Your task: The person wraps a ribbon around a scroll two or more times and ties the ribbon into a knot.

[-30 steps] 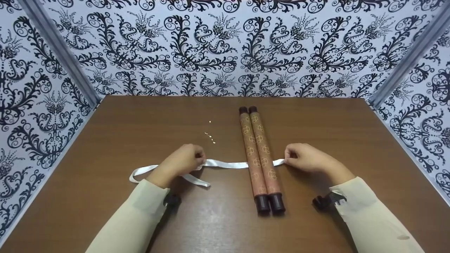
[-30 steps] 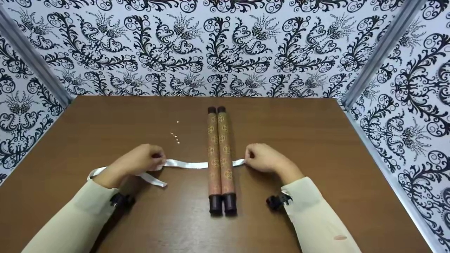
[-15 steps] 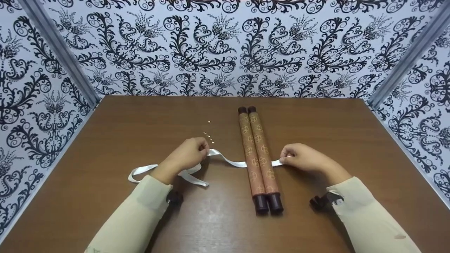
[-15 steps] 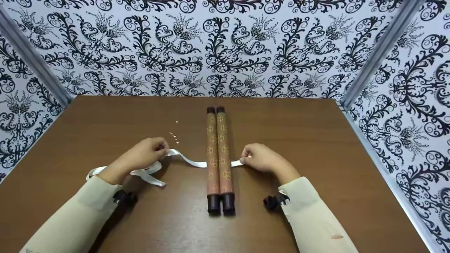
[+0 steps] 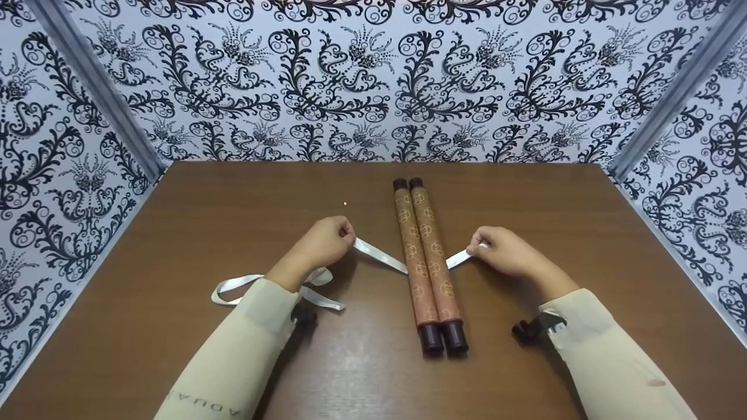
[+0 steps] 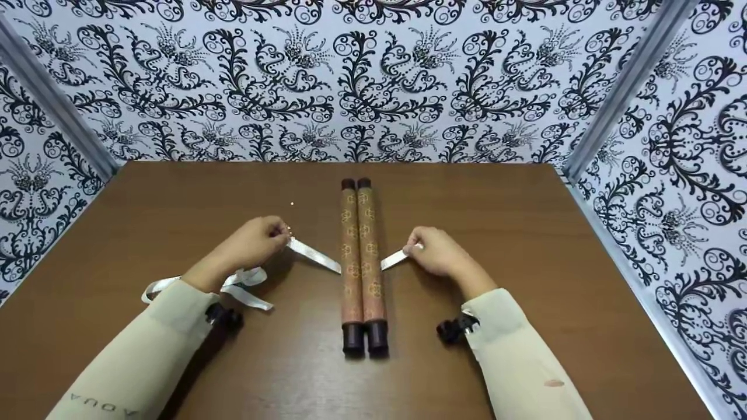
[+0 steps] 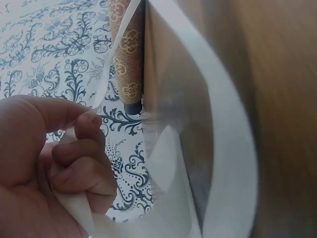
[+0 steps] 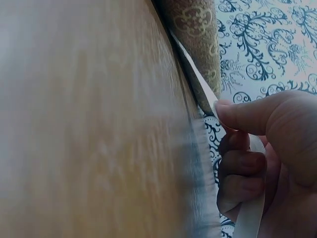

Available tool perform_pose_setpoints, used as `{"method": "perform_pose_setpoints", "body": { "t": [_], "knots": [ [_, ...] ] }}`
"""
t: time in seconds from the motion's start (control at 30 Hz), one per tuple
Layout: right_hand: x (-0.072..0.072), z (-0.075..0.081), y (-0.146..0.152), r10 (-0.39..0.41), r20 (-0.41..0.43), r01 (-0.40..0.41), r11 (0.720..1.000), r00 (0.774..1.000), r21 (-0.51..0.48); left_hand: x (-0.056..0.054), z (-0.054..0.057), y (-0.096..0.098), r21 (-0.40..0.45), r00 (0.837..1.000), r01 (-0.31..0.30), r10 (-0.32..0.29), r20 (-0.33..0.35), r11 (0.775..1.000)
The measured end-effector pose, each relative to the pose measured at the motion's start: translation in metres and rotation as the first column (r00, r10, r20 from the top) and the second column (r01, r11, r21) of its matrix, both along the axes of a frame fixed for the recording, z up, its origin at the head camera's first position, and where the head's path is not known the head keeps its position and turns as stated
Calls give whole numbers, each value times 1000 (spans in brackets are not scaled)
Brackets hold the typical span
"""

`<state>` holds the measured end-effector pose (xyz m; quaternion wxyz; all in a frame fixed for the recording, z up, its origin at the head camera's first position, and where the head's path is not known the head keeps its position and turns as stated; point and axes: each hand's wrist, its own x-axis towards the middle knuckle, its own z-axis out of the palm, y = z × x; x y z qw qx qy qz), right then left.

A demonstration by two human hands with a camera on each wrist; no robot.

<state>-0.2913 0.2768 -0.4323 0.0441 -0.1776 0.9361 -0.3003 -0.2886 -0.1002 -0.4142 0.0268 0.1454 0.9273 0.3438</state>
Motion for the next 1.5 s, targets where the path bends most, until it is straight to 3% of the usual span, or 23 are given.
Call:
{"method": "perform_pose_setpoints", "body": {
  "t": [0.23, 0.5, 0.77, 0.93, 1.13, 1.27, 1.5],
  "knots": [
    [-11, -1, 6, -70, -5, 70, 997, 998, 19, -12, -7, 10, -41, 1000, 11, -10, 18, 999],
    [-25, -3, 13, -149, -24, 149, 989, 989, -11, -20, -9, 18, -55, 1000, 0, -1, -6, 998],
    [-31, -1, 19, -207, -19, 207, 978, 978, -34, -19, -6, 25, -37, 999, -11, 12, 32, 999],
    [-30, 1, 27, -226, -18, 225, 974, 974, -33, -17, -5, 25, -80, 998, 3, 2, 55, 997],
    [-28, 4, 37, -210, 1, 210, 978, 978, 3, -14, -3, 23, -133, 995, 21, -8, 96, 991],
    [-27, 6, 40, -165, 5, 165, 984, 986, 67, -12, -4, 22, -122, 991, 19, -3, 135, 992],
    [-26, 8, 45, -107, 87, 95, 987, 990, 133, -13, -5, 21, -89, 991, 22, -10, 135, 996]
  ]
}}
